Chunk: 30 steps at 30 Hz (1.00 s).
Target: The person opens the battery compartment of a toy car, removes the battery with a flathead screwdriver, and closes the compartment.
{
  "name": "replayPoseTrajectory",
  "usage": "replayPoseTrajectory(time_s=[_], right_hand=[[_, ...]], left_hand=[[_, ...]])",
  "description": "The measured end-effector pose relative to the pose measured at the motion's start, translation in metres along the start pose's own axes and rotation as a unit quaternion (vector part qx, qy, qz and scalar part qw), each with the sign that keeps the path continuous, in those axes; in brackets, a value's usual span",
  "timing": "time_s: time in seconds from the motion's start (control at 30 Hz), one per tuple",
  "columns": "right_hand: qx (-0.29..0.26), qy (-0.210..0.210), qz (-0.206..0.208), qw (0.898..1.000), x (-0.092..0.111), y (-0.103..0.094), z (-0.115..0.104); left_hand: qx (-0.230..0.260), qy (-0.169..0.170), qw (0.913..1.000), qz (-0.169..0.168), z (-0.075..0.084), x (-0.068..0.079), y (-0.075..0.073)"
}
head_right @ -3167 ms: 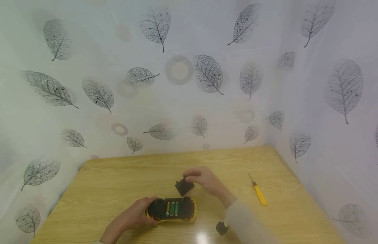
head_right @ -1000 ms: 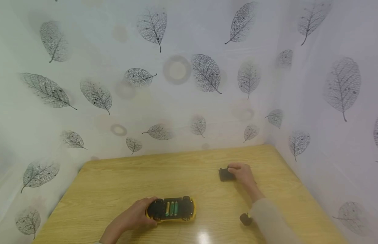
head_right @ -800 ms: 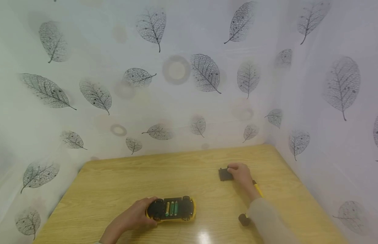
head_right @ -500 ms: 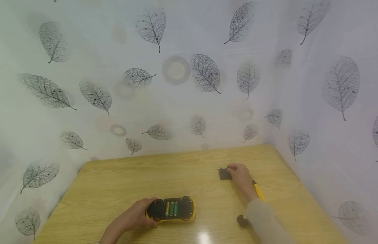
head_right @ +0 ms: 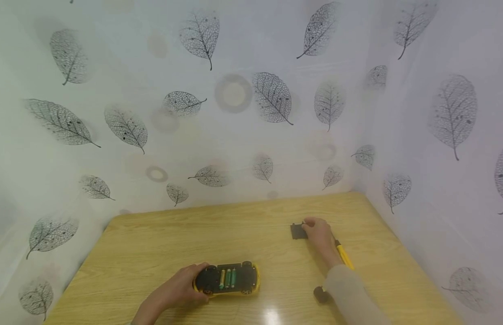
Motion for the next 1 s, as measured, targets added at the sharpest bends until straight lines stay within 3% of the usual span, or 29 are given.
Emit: replayPoseTrajectory(time_s=[1.0], right_hand=[[-0.003, -0.005, 0.006, 1.000, 0.0009, -0.0023, -0.0025]], left_hand=[[0.001, -0.021, 0.9997, 0.009, -0.0009, 0.0019, -0.0010]])
Point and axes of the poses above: each hand's wrist, its own x-axis away from the middle knuckle, its own y-axis out of the palm, z = x × y, the point moved 7 cm from there along -x, towards the middle knuckle, and after that the axes turned 15 degrees about x, right-handed, at the moved point
